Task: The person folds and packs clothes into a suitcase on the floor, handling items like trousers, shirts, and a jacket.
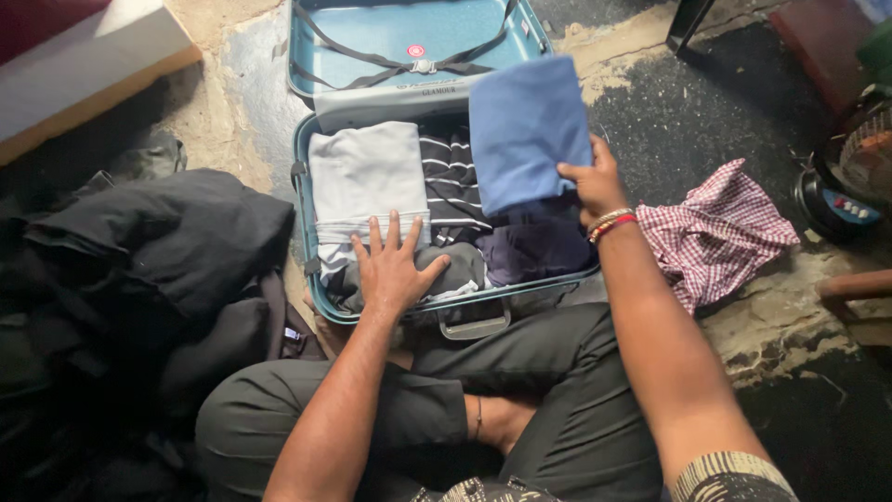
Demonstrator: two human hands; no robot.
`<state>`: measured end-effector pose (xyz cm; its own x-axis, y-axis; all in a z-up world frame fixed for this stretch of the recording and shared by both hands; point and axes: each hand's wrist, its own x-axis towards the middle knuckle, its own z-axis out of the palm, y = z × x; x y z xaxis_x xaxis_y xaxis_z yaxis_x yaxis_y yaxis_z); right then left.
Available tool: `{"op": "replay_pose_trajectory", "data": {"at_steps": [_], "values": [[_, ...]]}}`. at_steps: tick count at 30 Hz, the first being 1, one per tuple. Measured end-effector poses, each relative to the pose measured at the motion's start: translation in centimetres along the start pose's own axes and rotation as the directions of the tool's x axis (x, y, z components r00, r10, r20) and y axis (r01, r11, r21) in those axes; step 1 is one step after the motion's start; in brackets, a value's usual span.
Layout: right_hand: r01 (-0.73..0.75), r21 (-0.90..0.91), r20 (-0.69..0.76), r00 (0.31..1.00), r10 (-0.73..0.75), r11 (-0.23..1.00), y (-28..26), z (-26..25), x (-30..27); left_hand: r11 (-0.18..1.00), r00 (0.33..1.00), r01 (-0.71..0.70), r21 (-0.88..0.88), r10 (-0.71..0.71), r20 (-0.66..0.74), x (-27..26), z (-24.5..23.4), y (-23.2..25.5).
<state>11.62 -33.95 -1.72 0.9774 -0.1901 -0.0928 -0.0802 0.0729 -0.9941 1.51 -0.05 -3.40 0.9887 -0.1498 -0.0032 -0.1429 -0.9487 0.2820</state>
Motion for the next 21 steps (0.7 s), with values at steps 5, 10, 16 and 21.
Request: {"op": "replay_pose_trajectory", "data": {"at_steps": [5, 10, 16, 21], "values": [[-0.099, -0.742, -0.183, 0.981, -0.059, 0.663, 2.8, -2.2, -0.6, 1.000, 1.000, -0.004, -0.003, 0.004, -0.012, -0.1, -0.1, 0.2], [0.089, -0.940, 0.004, 0.968, -0.251, 0.329, 1.2, -1.1, -2.0, 1.000, 1.000, -0.001, -0.006, 0.001, -0.009, -0.1, -0.1, 0.1], [0.297, -0.937, 0.229, 0.921, -0.316, 0.184, 0.3, 3.2, -0.4, 1.000, 1.000, 0.009, 0.007, -0.009, 0.017, 0.0, -0.1, 0.1], [0.147, -0.981, 0.142, 0.989, -0.048, 0.130, 0.6, 6.6, 1.2, 1.000, 1.000, 0.012, 0.008, -0.012, 0.025, -0.1, -0.1, 0.2]]}}
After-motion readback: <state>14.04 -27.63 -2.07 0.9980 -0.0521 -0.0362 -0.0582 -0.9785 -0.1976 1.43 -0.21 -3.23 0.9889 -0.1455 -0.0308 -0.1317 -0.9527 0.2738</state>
